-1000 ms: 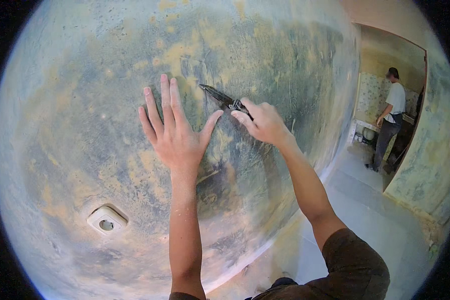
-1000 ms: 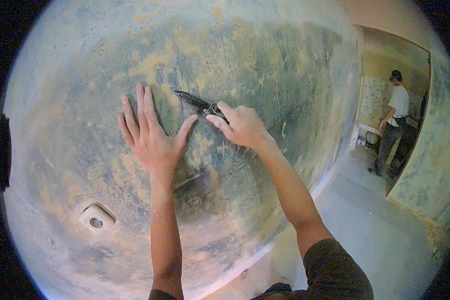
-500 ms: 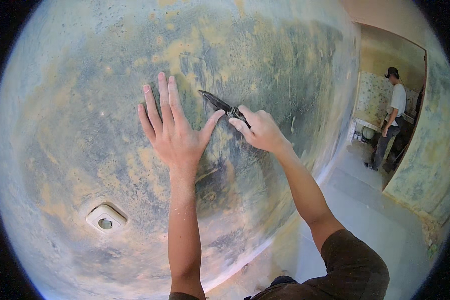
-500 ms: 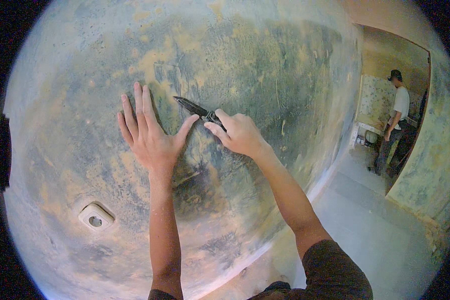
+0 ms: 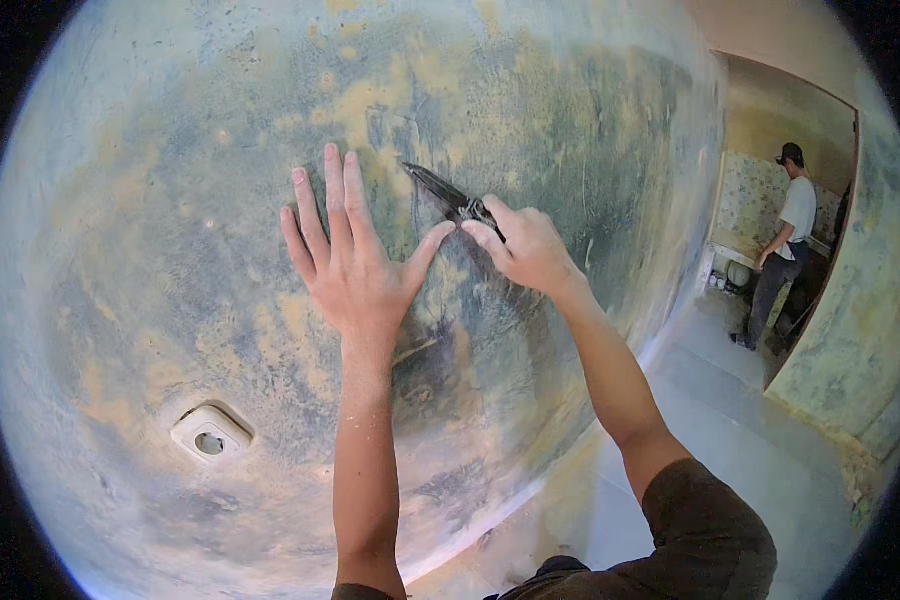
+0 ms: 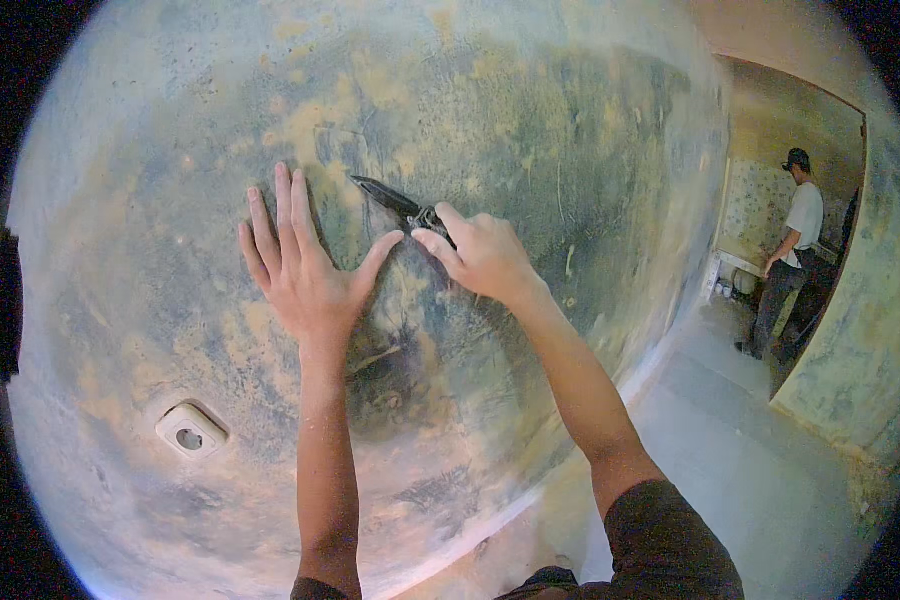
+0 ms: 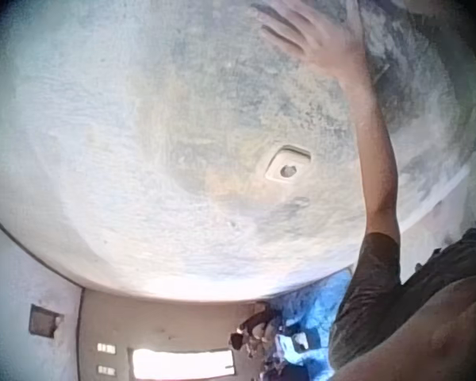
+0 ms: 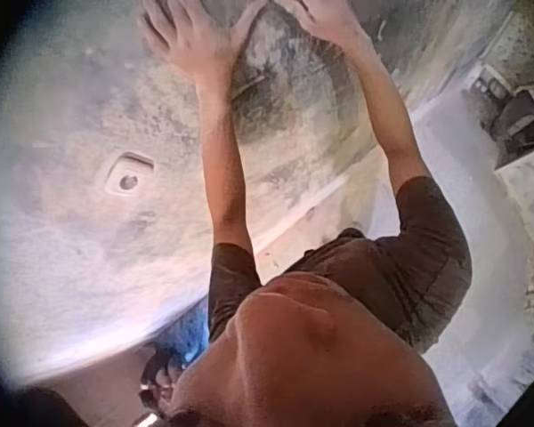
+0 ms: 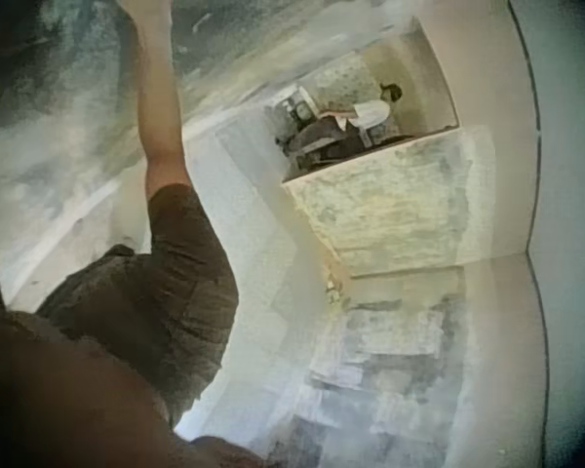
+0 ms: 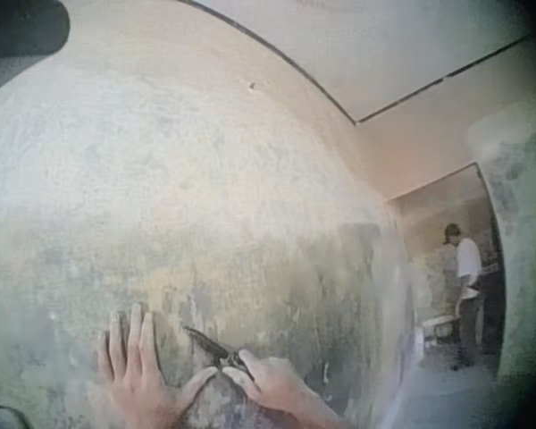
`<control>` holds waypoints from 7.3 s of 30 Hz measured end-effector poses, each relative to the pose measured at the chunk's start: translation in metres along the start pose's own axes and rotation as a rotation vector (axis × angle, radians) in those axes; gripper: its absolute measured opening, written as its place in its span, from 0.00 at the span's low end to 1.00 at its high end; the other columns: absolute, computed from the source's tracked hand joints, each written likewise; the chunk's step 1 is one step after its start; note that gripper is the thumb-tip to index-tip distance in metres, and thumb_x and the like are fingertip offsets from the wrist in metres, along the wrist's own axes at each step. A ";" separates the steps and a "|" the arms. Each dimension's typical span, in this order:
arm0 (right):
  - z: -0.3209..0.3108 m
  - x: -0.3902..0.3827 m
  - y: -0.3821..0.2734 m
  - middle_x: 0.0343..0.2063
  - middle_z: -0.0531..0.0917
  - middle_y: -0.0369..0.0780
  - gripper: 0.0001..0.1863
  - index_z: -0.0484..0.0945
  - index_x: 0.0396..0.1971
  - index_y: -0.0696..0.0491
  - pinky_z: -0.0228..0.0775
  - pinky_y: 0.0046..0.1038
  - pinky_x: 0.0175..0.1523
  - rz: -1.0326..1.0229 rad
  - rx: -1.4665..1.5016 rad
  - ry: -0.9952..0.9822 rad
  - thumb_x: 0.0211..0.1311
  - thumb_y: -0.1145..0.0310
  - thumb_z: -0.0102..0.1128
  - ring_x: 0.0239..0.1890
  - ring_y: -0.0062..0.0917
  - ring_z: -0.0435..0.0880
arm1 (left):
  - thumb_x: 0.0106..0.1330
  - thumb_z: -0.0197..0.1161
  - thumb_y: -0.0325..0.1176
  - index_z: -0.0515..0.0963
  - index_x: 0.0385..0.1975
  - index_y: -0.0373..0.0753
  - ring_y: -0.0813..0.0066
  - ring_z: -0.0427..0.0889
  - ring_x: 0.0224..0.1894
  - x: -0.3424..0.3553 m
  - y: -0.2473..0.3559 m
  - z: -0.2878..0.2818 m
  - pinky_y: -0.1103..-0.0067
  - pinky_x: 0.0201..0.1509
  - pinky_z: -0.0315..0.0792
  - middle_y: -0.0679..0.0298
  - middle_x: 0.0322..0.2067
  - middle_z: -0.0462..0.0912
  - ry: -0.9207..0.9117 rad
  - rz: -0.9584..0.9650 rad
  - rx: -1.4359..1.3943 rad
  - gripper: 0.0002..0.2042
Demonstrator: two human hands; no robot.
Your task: Using a knife to scrape or carve into a damaged section of a wall for repair.
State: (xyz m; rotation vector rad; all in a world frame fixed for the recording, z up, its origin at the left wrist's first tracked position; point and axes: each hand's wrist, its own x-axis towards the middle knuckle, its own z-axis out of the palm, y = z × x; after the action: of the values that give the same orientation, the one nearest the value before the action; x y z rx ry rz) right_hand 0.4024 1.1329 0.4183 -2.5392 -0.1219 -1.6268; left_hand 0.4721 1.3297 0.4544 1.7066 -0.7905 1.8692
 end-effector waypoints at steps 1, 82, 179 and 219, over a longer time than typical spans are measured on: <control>-0.001 0.001 0.000 0.15 0.77 0.53 0.22 0.73 0.36 0.56 0.69 0.50 0.28 0.009 0.003 -0.005 0.68 0.49 0.55 0.22 0.53 0.78 | 0.52 0.62 0.72 0.66 0.66 0.40 0.56 0.60 0.71 0.000 0.000 0.000 0.60 0.73 0.51 0.63 0.67 0.68 -0.002 0.000 0.021 0.48; -0.124 -0.568 -0.689 0.22 0.80 0.45 0.20 0.79 0.38 0.59 0.71 0.34 0.36 0.168 1.214 -1.488 0.62 0.54 0.64 0.27 0.35 0.80 | 0.68 0.64 0.39 0.76 0.21 0.35 0.85 0.65 0.20 -0.421 -0.024 -0.892 0.80 0.24 0.58 0.70 0.15 0.72 -0.533 -1.675 -0.255 0.16; 0.484 -0.641 -0.870 0.16 0.77 0.52 0.17 0.73 0.35 0.61 0.68 0.46 0.26 0.432 0.894 -0.123 0.71 0.59 0.50 0.21 0.51 0.79 | 0.66 0.59 0.47 0.62 0.68 0.39 0.59 0.57 0.73 -0.681 -0.618 -0.613 0.63 0.75 0.45 0.59 0.69 0.63 -0.137 0.115 0.193 0.33; 0.457 -0.598 -0.804 0.10 0.76 0.48 0.31 0.76 0.23 0.59 0.72 0.44 0.25 0.124 0.260 -0.396 0.67 0.41 0.51 0.17 0.47 0.80 | 0.39 0.56 0.83 0.62 0.69 0.40 0.59 0.52 0.75 -0.692 -0.610 -0.614 0.60 0.78 0.34 0.64 0.70 0.63 -0.167 0.080 0.314 0.61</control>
State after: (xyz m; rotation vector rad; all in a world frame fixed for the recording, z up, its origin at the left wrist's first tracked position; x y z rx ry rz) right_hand 0.4549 1.9947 -0.2656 -2.5659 -0.1932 -0.9775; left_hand 0.5278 2.2148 -0.2094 2.0732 -0.6614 2.0091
